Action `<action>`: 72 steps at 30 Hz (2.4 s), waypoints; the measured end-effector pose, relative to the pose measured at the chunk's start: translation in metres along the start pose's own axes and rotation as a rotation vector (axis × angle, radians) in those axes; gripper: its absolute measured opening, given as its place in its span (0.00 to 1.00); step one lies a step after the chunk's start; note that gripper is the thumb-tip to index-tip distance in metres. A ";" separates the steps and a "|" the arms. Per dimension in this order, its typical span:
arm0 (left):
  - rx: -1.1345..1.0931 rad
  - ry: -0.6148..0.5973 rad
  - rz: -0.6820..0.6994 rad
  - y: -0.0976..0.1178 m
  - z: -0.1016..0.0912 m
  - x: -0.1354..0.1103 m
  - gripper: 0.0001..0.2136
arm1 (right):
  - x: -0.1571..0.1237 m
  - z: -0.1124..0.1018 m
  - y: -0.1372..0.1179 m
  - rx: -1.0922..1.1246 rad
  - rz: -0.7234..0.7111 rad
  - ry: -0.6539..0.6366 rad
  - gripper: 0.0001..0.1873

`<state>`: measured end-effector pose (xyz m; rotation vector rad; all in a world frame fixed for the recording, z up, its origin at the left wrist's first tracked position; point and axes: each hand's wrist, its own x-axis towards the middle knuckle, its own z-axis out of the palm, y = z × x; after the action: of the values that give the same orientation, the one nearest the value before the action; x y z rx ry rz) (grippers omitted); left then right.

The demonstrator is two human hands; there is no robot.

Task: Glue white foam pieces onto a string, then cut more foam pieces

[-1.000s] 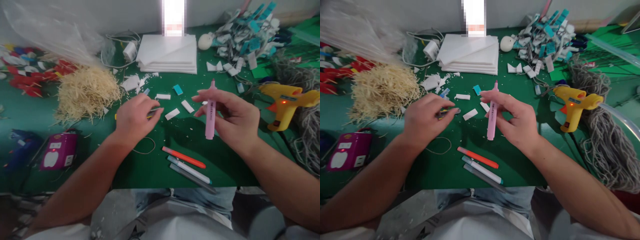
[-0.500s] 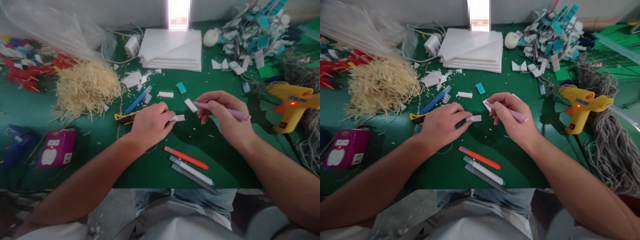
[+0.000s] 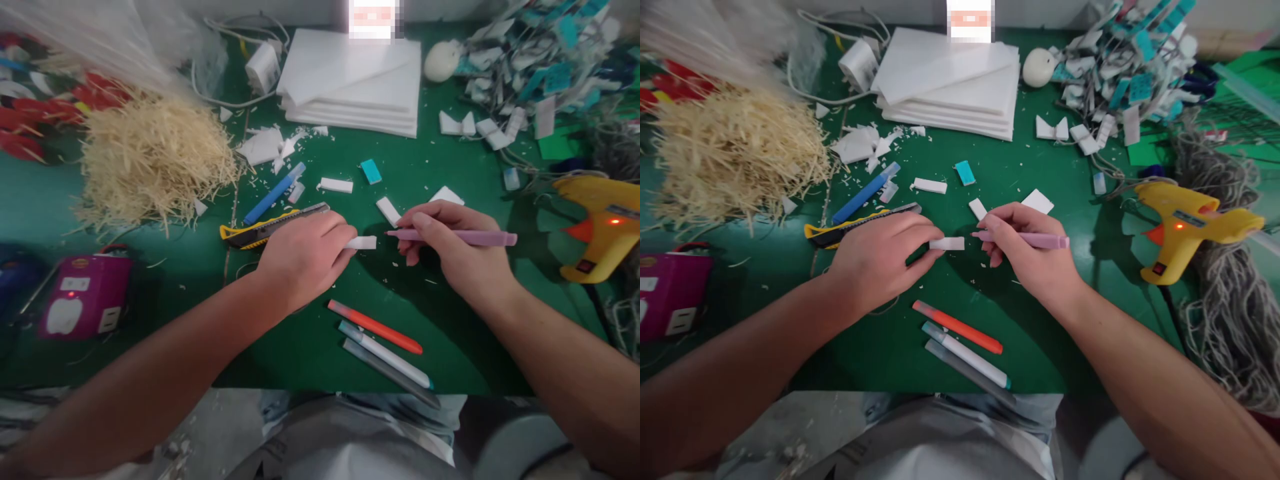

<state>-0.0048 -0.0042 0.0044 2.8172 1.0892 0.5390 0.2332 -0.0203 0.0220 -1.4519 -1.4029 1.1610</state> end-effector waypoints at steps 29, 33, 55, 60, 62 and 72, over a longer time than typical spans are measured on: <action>-0.108 -0.062 -0.075 0.000 0.005 0.002 0.12 | -0.001 0.005 -0.002 -0.107 0.014 0.090 0.09; -0.114 -0.055 -0.074 -0.001 0.006 0.002 0.12 | -0.002 0.005 0.000 -0.165 -0.012 0.063 0.10; -0.133 -0.044 -0.065 -0.001 0.007 0.003 0.11 | -0.006 0.006 0.006 -0.194 -0.053 0.084 0.09; -0.135 -0.061 -0.073 -0.003 0.006 0.002 0.11 | -0.006 0.006 0.003 -0.171 -0.022 0.104 0.08; -0.132 -0.064 -0.077 -0.002 0.006 0.002 0.11 | -0.005 0.006 0.002 -0.146 -0.019 0.096 0.08; -0.137 -0.065 -0.081 -0.002 0.008 0.003 0.11 | 0.000 0.006 -0.002 -0.150 0.031 0.052 0.10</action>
<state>-0.0018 -0.0002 -0.0023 2.6424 1.1037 0.4918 0.2265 -0.0206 0.0224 -1.6016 -1.4623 1.0480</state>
